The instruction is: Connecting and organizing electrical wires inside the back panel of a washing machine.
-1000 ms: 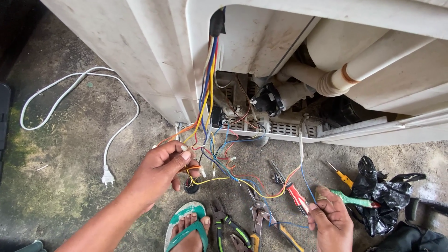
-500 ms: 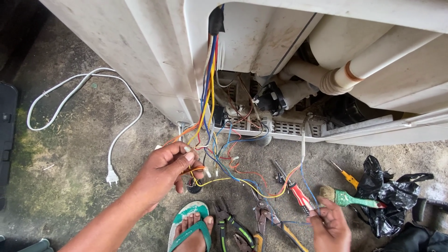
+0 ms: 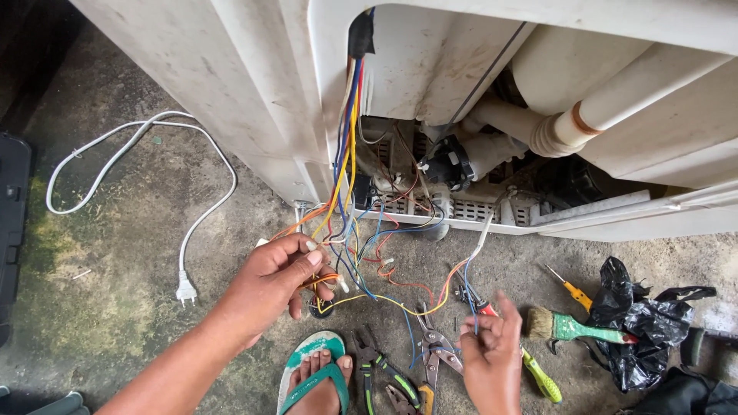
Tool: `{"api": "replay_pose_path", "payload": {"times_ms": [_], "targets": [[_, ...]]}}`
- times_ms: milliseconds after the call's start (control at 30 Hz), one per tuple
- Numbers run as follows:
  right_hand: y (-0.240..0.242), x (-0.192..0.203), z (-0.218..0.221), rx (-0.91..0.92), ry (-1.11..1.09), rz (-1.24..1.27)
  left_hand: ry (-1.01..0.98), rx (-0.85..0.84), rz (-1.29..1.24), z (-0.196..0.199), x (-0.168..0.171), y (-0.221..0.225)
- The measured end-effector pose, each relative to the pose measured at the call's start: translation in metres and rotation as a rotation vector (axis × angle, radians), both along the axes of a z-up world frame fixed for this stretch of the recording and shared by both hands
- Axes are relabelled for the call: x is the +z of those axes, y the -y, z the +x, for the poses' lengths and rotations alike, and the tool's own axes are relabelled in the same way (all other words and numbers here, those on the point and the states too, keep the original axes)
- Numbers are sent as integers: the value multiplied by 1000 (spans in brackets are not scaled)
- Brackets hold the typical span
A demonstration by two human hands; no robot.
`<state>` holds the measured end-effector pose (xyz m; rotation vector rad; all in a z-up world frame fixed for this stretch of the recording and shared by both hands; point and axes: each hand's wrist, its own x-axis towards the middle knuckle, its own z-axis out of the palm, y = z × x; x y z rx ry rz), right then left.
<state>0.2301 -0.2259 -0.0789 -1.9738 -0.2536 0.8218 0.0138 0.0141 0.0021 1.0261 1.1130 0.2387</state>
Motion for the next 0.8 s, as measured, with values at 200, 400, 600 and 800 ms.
{"api": "replay_pose_path", "payload": {"times_ms": [200,400,600,800], "targets": [[-9,-10,-5,446,612,-350,14,0,1,-2,-2,1],[-26,-26,2,646,844,-409,71,-6,20,-6,-4,0],[-22,-4,-2,528,839,-327,61,4,3,-10,-4,-3],[-10,2,-3,447,949,-160,64,-5,31,-18,-7,-5]]}}
